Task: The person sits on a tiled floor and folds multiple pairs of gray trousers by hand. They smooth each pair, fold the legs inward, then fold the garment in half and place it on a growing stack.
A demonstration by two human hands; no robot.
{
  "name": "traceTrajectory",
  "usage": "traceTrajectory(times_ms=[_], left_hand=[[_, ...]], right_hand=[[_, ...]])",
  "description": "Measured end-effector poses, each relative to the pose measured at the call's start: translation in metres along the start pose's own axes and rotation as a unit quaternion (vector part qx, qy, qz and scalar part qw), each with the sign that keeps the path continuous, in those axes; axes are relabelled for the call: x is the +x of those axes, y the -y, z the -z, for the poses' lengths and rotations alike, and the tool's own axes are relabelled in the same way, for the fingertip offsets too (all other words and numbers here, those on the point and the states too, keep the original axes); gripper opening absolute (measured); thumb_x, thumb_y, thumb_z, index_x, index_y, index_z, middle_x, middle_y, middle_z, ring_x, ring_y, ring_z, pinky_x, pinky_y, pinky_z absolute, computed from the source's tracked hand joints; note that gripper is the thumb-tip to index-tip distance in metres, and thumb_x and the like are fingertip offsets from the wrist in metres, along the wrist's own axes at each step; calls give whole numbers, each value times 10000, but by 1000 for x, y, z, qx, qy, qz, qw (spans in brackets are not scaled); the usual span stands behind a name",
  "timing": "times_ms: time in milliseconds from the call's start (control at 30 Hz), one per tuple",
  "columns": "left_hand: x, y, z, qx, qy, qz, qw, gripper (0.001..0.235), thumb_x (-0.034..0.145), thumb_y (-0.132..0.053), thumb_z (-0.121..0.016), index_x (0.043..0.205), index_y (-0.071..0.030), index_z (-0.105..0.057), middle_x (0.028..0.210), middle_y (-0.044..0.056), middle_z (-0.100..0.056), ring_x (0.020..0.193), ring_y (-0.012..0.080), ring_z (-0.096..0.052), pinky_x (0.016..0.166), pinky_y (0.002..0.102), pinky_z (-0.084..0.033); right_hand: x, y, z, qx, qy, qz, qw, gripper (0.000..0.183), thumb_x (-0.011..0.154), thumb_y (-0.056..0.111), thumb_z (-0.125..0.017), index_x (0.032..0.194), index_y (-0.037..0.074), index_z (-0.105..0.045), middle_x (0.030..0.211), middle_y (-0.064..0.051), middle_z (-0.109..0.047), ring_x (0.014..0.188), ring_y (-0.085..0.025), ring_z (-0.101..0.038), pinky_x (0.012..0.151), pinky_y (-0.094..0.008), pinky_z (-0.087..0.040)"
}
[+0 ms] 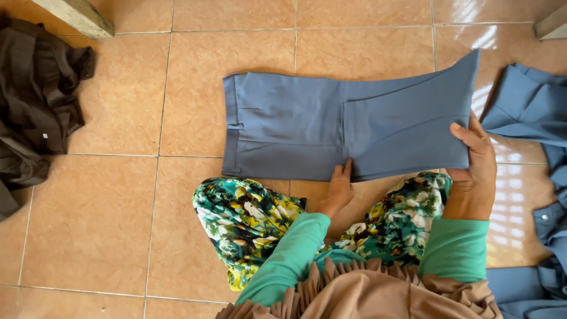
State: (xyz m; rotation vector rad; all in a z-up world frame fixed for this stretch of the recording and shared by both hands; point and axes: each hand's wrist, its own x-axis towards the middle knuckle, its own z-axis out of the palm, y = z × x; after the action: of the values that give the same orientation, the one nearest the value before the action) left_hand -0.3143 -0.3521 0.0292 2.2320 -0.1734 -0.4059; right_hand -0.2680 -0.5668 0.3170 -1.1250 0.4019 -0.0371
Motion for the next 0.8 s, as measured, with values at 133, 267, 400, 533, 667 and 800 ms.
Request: traceTrajectory(times_ms=[133, 267, 400, 533, 667, 800], left_hand=[[-9, -94, 65, -135, 123, -26, 983, 733, 974, -226, -470, 1610, -70, -143, 1488, 286, -344, 1266, 479, -485, 1127, 563, -410], [44, -30, 15, -300, 190, 45, 934, 480, 1014, -231, -483, 1492, -247, -440, 1358, 150, -564, 1204, 324, -579, 952, 418, -495], [70, 36, 90, -582, 59, 160, 795, 531, 1065, -575, -451, 1457, -237, -568, 1262, 192, -692, 1163, 332, -686, 994, 475, -536], [40, 58, 199, -603, -16, 240, 761, 825, 998, -780, -309, 1559, -190, -444, 1496, 258, -486, 1404, 429, -436, 1154, 524, -374], [9, 53, 240, -422, -83, 386, 816, 1206, 770, -755, -701, 1618, -41, -227, 1654, 251, -217, 1526, 444, -206, 1191, 690, -155], [24, 95, 224, -391, -78, 308, 864, 801, 895, -401, -811, 1549, -120, -443, 1558, 220, -438, 1453, 428, -375, 1142, 646, -317]], right_hand=[[-23, 17, -58, -6, 22, 36, 999, 736, 823, 143, -709, 1536, 118, -526, 1206, -37, -704, 1004, -156, -697, 862, -243, -592], [-1, -33, -81, -49, 69, 95, 992, 752, 835, 63, -736, 1541, 61, -476, 1300, -71, -656, 1159, -191, -656, 1038, -315, -551], [26, -128, -118, -84, 129, 159, 975, 697, 908, -57, -699, 1541, -3, -410, 1480, -164, -535, 1381, -245, -473, 1135, -454, -420], [19, -189, -148, -271, 226, 84, 932, 730, 943, 289, -772, 1572, 145, -431, 850, -112, -708, 779, -196, -672, 710, -343, -514], [42, -248, -100, -434, 159, 50, 885, 538, 965, 399, -698, 1471, 266, -571, 801, -65, -725, 759, -215, -716, 730, -373, -558], [44, -258, -35, -568, -42, 106, 815, 404, 1018, 236, -641, 1422, 228, -641, 925, -93, -719, 858, -302, -717, 778, -455, -557]])
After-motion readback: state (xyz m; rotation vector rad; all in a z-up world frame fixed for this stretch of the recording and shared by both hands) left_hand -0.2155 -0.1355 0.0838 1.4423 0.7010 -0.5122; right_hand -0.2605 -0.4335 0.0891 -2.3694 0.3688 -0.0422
